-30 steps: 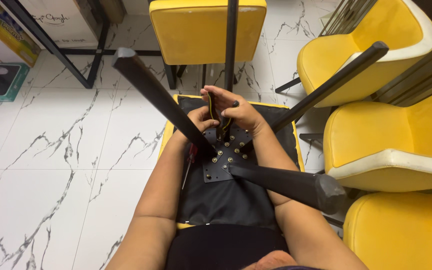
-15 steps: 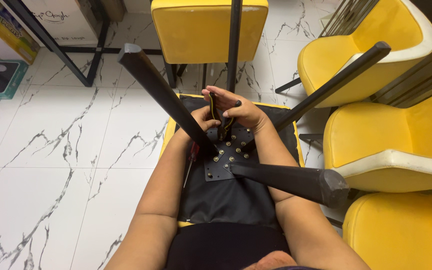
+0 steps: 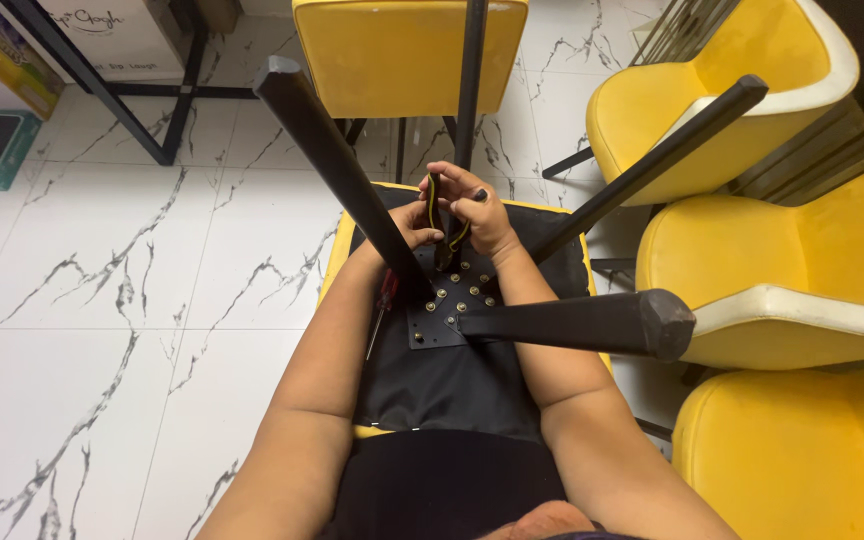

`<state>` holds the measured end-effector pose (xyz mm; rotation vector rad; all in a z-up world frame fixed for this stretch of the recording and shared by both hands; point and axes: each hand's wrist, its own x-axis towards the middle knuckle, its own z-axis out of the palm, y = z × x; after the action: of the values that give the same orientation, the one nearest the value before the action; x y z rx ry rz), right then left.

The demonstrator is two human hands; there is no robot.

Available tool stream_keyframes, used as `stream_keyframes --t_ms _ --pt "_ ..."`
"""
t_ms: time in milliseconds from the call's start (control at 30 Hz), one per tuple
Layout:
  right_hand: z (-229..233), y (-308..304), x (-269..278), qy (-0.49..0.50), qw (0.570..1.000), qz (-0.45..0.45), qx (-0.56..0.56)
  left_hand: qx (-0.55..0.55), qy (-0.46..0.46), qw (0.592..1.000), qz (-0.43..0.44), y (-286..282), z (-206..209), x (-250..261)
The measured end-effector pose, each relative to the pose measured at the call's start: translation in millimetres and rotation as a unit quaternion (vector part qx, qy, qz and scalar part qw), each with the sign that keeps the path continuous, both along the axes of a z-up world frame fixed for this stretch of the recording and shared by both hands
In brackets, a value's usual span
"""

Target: The person uses pliers and a screwdriver to tighten bolts on the underside of an overturned chair. They work on multiple fasteners at the leg joints, switching between tools to secure the chair frame.

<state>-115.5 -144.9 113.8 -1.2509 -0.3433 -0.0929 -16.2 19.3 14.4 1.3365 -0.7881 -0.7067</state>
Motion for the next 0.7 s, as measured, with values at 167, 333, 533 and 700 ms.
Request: stream_keyframes --t_ms 167,333,533,700 --pt "-4 8 -11 -0.029 0.998 -0.052 -0.010 0.003 -0.011 1.000 0.014 -10 -11 5" --pt "14 11 -7 0.022 0.998 -0.024 -0.045 0.018 0.004 0.999 0.032 -8 -11 6" --pt "18 11 12 0.030 0.995 0.093 -0.039 0.124 -0.070 0.986 0.092 11 -2 3" --pt "-1 15 1 -0.022 1.000 -0.004 -0.011 0.021 -0.029 0.999 0.014 9 1 6"
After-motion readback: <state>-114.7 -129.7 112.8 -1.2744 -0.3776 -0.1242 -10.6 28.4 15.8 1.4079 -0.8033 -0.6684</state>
